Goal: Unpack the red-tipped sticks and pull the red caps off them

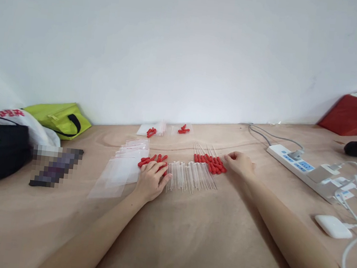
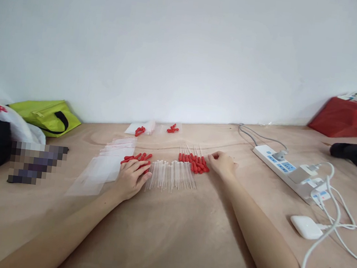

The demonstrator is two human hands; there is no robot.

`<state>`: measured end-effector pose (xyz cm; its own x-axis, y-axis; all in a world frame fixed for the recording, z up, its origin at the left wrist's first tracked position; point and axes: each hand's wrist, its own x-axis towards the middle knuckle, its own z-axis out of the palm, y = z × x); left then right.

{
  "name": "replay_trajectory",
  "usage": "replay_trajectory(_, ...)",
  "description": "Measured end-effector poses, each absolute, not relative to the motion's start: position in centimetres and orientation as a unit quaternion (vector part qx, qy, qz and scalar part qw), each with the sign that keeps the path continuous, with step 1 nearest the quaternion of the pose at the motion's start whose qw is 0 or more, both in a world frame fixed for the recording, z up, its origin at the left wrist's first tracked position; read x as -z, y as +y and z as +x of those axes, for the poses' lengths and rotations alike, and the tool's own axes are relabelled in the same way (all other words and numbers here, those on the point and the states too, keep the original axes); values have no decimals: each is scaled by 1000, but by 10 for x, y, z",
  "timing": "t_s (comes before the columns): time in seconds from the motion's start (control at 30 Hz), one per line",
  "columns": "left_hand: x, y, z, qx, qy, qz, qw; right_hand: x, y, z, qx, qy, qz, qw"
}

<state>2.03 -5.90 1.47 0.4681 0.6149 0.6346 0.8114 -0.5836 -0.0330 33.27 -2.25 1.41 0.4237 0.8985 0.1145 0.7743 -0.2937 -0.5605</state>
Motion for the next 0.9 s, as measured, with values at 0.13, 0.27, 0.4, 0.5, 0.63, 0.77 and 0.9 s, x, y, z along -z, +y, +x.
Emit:
replay_trajectory(0.13,-13,-57,19,286,-441,-829,191,-20,-9,329,-160,-512,-816,216)
replay_trajectory(0.27,-14,-58,19,276,-451,-829,183,-19,1,323,-205,-526,-804,186)
replay_trajectory(0.4,-17,-62,19,253,-467,-834,149,-18,8,320,-215,-539,-796,172)
replay_trajectory(0.5,-17,-63,20,258,-477,-829,138,-16,9,321,-214,-543,-794,171)
replay_trajectory(0.63,-17,-64,19,277,-482,-819,140,-16,9,321,-208,-546,-793,171)
replay_trajectory(0.77,-16,-63,19,290,-482,-812,156,-27,6,318,-178,-553,-793,184)
replay_trajectory(0.9,-14,-62,19,300,-480,-807,169,-42,-10,301,-118,-574,-776,232)
